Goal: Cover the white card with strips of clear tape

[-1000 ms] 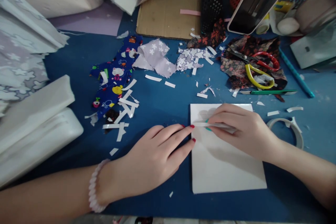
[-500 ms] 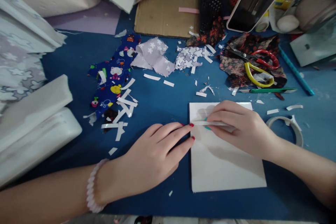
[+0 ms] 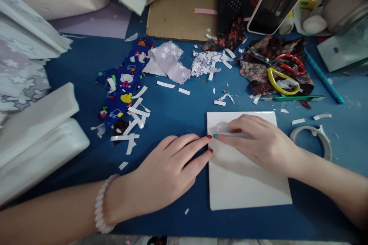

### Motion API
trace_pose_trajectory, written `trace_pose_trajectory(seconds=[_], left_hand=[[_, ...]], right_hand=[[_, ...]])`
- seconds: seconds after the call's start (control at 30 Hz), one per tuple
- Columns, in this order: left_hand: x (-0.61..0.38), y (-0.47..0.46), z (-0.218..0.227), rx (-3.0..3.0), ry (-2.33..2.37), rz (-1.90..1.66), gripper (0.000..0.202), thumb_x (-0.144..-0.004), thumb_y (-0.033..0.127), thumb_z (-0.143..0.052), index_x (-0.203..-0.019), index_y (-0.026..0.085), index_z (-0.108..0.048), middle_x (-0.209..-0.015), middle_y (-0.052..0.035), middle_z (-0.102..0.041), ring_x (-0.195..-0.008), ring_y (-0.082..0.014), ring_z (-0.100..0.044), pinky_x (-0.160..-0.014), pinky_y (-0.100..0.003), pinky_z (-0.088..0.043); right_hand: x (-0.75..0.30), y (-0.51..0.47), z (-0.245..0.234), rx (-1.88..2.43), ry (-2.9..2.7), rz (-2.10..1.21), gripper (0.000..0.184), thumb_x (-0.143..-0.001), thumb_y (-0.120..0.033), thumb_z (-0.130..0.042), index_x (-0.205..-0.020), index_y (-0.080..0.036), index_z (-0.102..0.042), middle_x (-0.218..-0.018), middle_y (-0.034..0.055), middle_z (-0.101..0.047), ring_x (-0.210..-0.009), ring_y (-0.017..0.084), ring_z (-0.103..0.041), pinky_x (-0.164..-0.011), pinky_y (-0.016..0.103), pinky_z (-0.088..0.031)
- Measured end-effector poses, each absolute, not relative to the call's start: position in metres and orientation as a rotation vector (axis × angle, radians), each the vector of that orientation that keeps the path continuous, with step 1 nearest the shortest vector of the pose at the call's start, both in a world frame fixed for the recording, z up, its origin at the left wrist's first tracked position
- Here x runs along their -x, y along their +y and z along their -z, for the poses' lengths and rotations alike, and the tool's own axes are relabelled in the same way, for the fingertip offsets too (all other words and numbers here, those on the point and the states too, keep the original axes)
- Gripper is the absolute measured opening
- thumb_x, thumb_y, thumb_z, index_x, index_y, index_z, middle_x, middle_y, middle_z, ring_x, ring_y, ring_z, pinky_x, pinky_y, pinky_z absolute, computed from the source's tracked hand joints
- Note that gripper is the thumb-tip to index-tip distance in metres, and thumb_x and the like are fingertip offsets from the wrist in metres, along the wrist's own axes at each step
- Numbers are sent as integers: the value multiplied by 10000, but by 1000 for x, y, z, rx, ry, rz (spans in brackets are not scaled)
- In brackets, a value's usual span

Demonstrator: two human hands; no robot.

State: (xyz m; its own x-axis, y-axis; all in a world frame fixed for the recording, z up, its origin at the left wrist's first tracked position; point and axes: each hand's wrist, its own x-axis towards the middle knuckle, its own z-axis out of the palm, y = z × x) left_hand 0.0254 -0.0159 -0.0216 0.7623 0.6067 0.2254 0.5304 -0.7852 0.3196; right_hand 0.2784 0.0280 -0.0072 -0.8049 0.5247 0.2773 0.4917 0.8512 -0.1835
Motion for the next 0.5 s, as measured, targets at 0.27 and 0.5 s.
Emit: trace_pose_trajectory(seconds=[0.27,0.5], left_hand=[[-25,-16,21,-2733,889,-467,304,-970,145,-448,-1205,167,-640,-1339,-65,-617,-1192,-242,-518,-912,-379,-413],[-25,-16,23,-2731,898,-467,311,-985,156,-423,-1203,170,-645,-1325,-58,-628,-1184,-237,-528,-905,-378,-421]], right_hand=[[-279,28,6,774,-2746,-102,307,-975,-84,-400,-1058,-179,-680,-830,59,-633,-739,159,-562,-685,291,-490],[-280,26,10,805,-2721,-86,229,-983,-132,-456,-1023,-189,-674,-850,49,-626,-769,155,-549,-690,278,-461]])
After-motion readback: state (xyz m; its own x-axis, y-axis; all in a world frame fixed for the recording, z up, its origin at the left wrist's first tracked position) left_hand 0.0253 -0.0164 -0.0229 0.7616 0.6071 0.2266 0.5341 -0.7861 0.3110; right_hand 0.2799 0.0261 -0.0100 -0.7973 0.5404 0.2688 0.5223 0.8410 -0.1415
